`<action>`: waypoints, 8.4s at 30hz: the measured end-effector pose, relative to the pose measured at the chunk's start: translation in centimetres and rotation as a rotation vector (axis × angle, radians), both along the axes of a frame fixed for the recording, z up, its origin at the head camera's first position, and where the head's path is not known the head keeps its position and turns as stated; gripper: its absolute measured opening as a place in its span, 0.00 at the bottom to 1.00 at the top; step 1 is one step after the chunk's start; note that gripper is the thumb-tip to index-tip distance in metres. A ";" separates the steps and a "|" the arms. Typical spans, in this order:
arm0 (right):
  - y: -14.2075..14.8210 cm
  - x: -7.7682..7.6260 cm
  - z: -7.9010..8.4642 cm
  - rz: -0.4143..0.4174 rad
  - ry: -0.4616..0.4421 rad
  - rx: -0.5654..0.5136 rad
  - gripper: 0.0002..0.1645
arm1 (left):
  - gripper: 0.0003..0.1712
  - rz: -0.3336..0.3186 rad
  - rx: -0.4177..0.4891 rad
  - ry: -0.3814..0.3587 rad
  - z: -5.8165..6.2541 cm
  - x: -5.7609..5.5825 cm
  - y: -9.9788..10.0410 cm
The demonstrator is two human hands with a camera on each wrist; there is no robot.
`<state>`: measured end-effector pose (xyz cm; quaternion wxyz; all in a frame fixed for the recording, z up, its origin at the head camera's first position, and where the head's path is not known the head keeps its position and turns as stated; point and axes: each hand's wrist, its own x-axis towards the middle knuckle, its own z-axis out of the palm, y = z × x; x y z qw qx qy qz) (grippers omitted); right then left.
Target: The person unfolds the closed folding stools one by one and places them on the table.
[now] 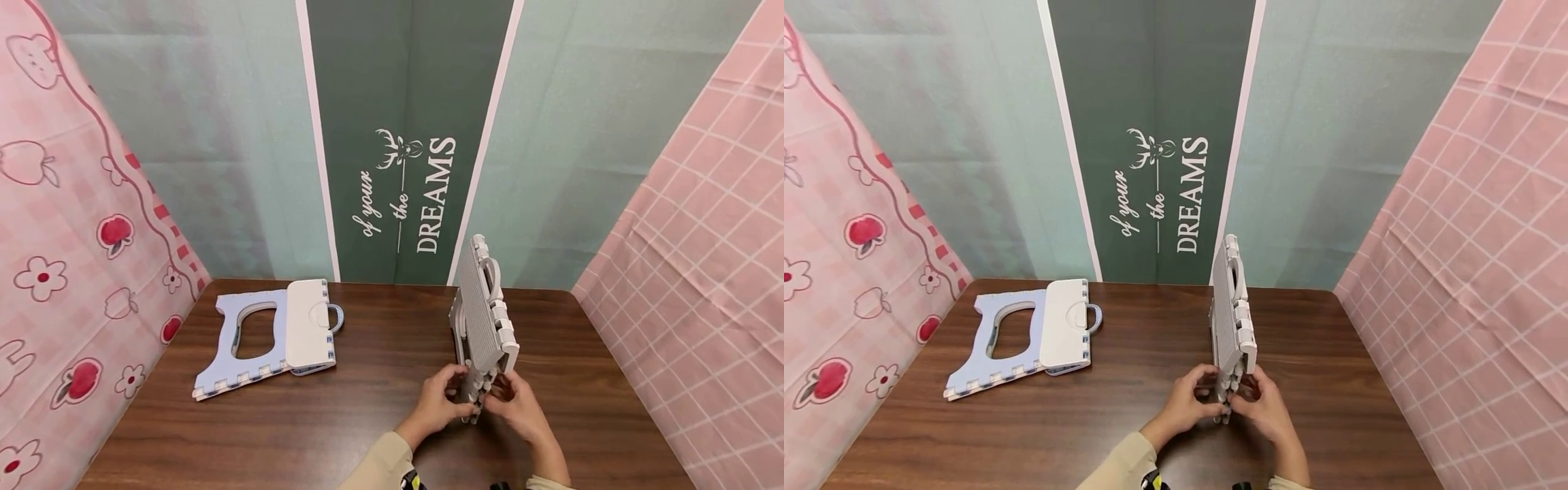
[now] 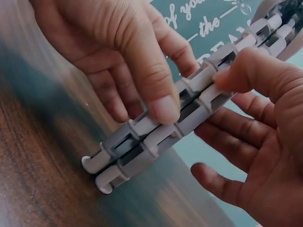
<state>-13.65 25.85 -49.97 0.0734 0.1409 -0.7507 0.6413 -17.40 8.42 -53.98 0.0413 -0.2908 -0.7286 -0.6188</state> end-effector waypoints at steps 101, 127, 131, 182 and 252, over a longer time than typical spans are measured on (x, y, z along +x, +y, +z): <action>3.2 0.2 -1.1 -0.337 -0.011 0.085 0.25 | 0.33 -0.046 -0.113 -0.046 0.5 -1.2 -0.7; 4.6 0.6 -1.5 -0.339 -0.032 -0.071 0.31 | 0.33 -0.055 -0.132 -0.067 0.6 -1.1 -0.9; 5.2 0.9 -1.6 -0.334 -0.054 -0.100 0.33 | 0.33 -0.067 -0.125 -0.079 0.7 -1.0 -0.7; 6.5 1.3 -1.8 -0.380 -0.049 -0.136 0.31 | 0.33 -0.073 -0.127 0.030 0.1 -1.4 -1.0; 6.2 4.9 6.2 -0.634 0.173 0.612 0.31 | 0.29 0.245 -0.540 0.216 7.8 0.4 -1.9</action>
